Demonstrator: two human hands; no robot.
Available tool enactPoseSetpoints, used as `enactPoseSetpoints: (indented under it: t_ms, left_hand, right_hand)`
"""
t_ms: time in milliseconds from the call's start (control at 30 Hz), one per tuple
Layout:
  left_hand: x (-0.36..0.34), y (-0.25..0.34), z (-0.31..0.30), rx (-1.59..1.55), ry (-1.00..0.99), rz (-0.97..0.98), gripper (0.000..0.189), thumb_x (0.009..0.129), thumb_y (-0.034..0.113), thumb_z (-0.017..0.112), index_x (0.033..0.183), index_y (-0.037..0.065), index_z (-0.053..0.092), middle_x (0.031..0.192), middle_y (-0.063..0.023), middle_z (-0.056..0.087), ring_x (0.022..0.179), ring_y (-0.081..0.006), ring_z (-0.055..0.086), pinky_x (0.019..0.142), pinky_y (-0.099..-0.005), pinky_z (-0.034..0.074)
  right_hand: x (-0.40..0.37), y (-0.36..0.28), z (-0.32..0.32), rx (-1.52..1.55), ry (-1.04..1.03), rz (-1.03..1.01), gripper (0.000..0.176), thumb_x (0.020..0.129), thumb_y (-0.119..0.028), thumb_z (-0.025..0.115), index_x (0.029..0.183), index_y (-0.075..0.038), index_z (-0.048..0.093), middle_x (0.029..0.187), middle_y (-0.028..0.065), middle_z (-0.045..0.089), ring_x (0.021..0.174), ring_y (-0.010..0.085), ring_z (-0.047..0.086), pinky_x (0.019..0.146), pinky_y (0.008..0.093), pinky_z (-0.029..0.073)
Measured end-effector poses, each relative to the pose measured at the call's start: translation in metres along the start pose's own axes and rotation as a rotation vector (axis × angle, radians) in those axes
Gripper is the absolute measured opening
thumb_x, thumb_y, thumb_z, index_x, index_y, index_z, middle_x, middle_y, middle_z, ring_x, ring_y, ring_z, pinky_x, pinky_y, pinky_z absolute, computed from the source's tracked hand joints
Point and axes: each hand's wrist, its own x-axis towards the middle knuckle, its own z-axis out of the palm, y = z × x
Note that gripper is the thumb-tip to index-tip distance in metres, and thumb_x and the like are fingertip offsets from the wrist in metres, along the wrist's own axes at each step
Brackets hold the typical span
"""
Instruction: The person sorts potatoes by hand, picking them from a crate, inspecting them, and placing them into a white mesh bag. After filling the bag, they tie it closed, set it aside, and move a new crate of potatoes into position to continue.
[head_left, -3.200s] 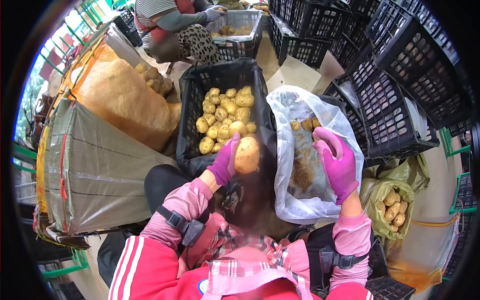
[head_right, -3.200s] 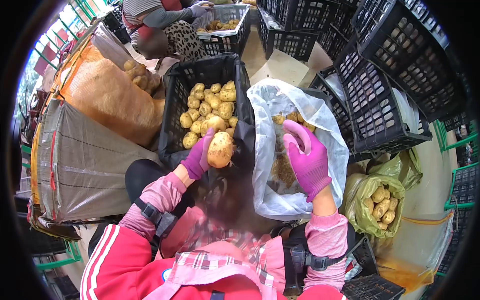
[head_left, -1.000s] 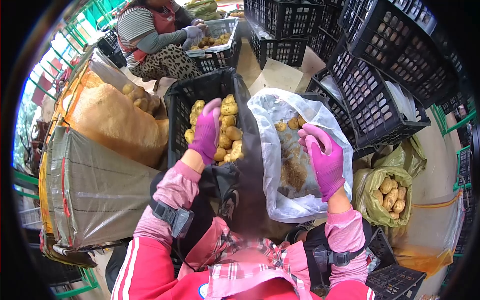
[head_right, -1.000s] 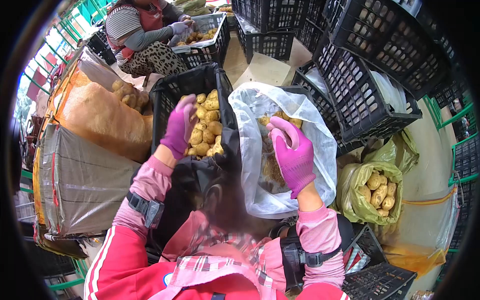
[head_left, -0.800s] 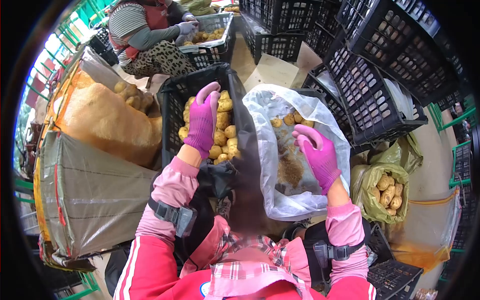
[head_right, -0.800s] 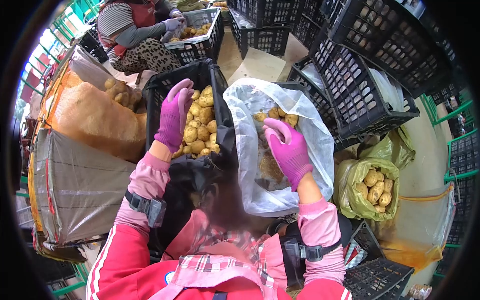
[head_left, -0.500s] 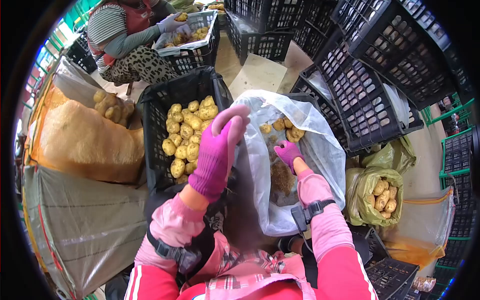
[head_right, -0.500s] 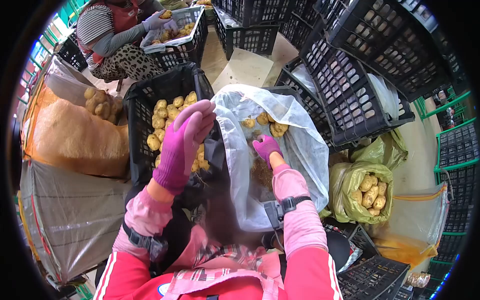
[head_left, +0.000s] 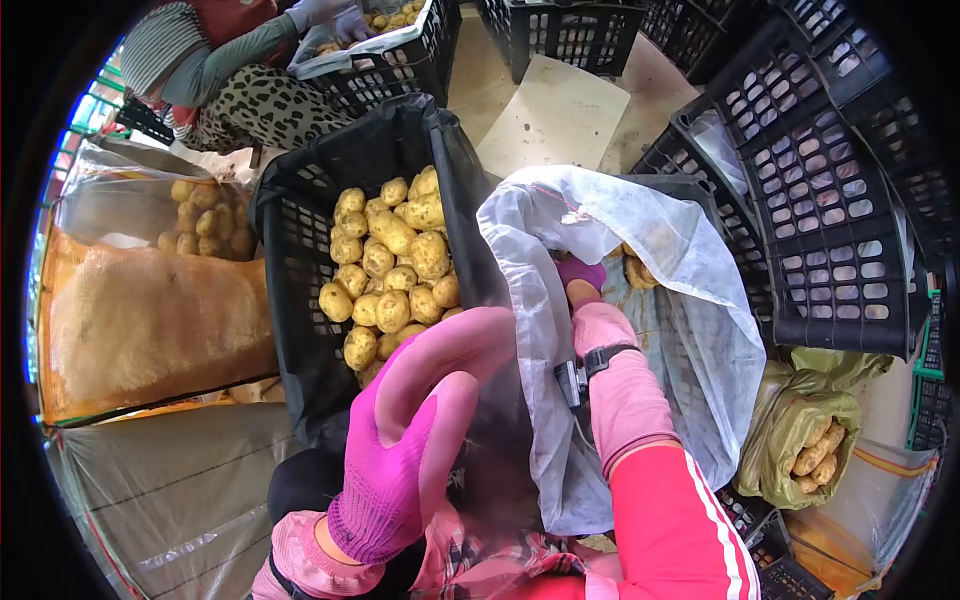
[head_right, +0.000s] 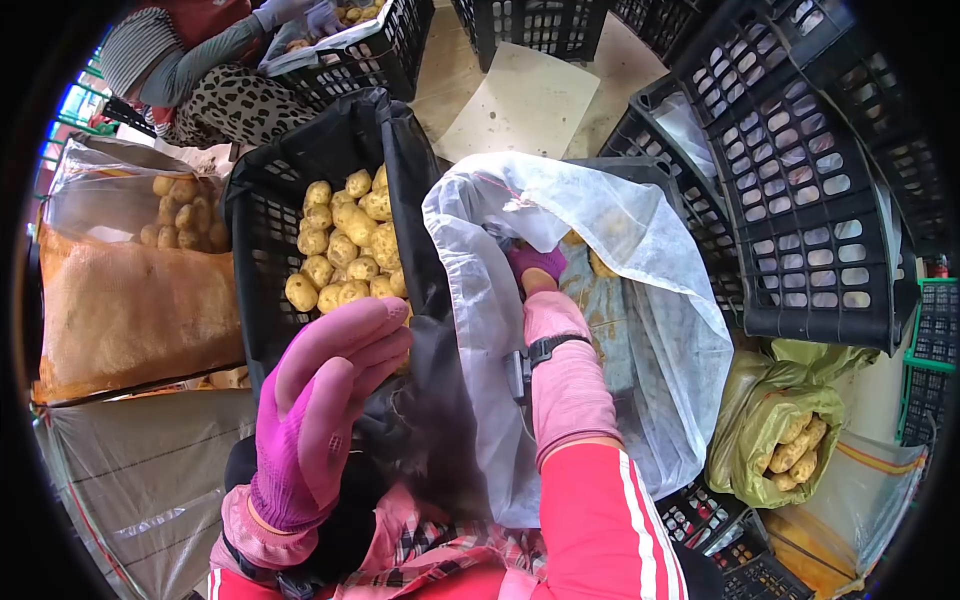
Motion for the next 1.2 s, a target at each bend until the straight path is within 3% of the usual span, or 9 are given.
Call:
enactPoseSetpoints:
  t_ms: [200, 333, 400, 500, 567, 800, 900, 1000, 1200]
  left_hand:
    - [0.001, 0.001, 0.007, -0.019, 0.001, 0.025, 0.046, 0.102, 0.023, 0.043, 0.135, -0.009, 0.044, 0.135, -0.0199, 0.053, 0.124, -0.0289, 0.055, 0.108, -0.0390, 0.040]
    - [-0.004, -0.004, 0.012, -0.066, -0.045, 0.026, 0.039, 0.101, 0.017, 0.050, 0.132, -0.006, 0.051, 0.131, -0.0149, 0.057, 0.122, -0.0224, 0.056, 0.106, -0.0350, 0.041]
    - [-0.006, -0.003, 0.017, -0.095, -0.085, 0.002, 0.040, 0.099, 0.018, 0.055, 0.133, -0.004, 0.052, 0.130, -0.0134, 0.058, 0.120, -0.0197, 0.056, 0.104, -0.0322, 0.040]
    - [-0.006, -0.006, 0.017, 0.010, -0.119, 0.059, 0.041, 0.099, 0.019, 0.056, 0.134, -0.004, 0.052, 0.130, -0.0130, 0.058, 0.120, -0.0183, 0.055, 0.104, -0.0308, 0.039]
    - [-0.006, -0.007, 0.017, 0.019, -0.165, 0.077, 0.040, 0.099, 0.015, 0.054, 0.134, -0.004, 0.051, 0.132, -0.0130, 0.057, 0.122, -0.0184, 0.054, 0.105, -0.0317, 0.038]
    - [-0.007, -0.004, 0.013, -0.008, -0.134, 0.016, 0.037, 0.099, 0.007, 0.047, 0.134, -0.004, 0.049, 0.134, -0.0143, 0.055, 0.125, -0.0239, 0.055, 0.107, -0.0347, 0.039]
    - [-0.009, -0.006, 0.013, -0.040, -0.139, 0.030, 0.037, 0.098, 0.005, 0.046, 0.134, -0.004, 0.049, 0.133, -0.0141, 0.056, 0.124, -0.0236, 0.055, 0.106, -0.0345, 0.039]
    - [-0.013, -0.008, 0.014, -0.027, -0.152, 0.050, 0.037, 0.098, 0.006, 0.046, 0.134, -0.004, 0.049, 0.133, -0.0139, 0.056, 0.123, -0.0235, 0.056, 0.106, -0.0346, 0.040]
    - [-0.012, -0.005, 0.009, 0.065, -0.128, 0.070, 0.038, 0.099, 0.007, 0.046, 0.135, -0.004, 0.049, 0.132, -0.0146, 0.056, 0.122, -0.0241, 0.056, 0.106, -0.0350, 0.040]
  right_hand:
    - [-0.046, 0.026, -0.013, 0.104, 0.145, 0.067, 0.070, 0.071, -0.057, 0.071, 0.126, -0.015, 0.060, 0.122, 0.0152, 0.064, 0.108, 0.0352, 0.063, 0.093, 0.0411, 0.051]
    - [-0.045, 0.053, -0.030, -0.120, 0.407, -0.486, 0.072, 0.069, -0.030, 0.077, 0.133, -0.011, 0.051, 0.127, 0.0131, 0.060, 0.116, 0.0328, 0.057, 0.100, 0.0402, 0.044]
    - [-0.026, 0.052, -0.026, 0.464, 0.249, -0.446, 0.068, 0.072, -0.025, 0.074, 0.135, -0.011, 0.051, 0.131, 0.0123, 0.058, 0.121, 0.0320, 0.054, 0.102, 0.0408, 0.042]
    - [0.015, 0.062, -0.003, -0.136, 0.399, -0.502, 0.066, 0.070, -0.040, 0.073, 0.128, -0.014, 0.058, 0.128, 0.0102, 0.061, 0.119, 0.0335, 0.055, 0.101, 0.0453, 0.040]
    - [-0.019, 0.034, -0.037, -0.300, 0.279, -0.414, 0.071, 0.070, -0.041, 0.073, 0.133, -0.014, 0.054, 0.132, 0.0096, 0.058, 0.125, 0.0317, 0.051, 0.105, 0.0447, 0.037]
    - [-0.052, 0.024, -0.041, -0.422, 0.422, -0.466, 0.062, 0.080, -0.036, 0.064, 0.136, -0.013, 0.053, 0.138, 0.0108, 0.054, 0.130, 0.0300, 0.048, 0.110, 0.0409, 0.034]
    - [-0.048, 0.030, -0.038, -0.456, 0.115, -0.382, 0.067, 0.081, -0.042, 0.062, 0.142, -0.016, 0.047, 0.146, 0.0102, 0.047, 0.135, 0.0287, 0.042, 0.112, 0.0430, 0.031]
    - [-0.049, 0.045, -0.023, -0.515, 0.515, -0.538, 0.073, 0.065, -0.043, 0.075, 0.129, -0.016, 0.056, 0.133, 0.0102, 0.057, 0.124, 0.0315, 0.052, 0.101, 0.0432, 0.042]
    - [-0.050, 0.034, -0.034, -0.461, 0.078, -0.273, 0.061, 0.070, -0.047, 0.071, 0.121, -0.014, 0.063, 0.121, 0.0122, 0.064, 0.113, 0.0348, 0.060, 0.090, 0.0455, 0.049]
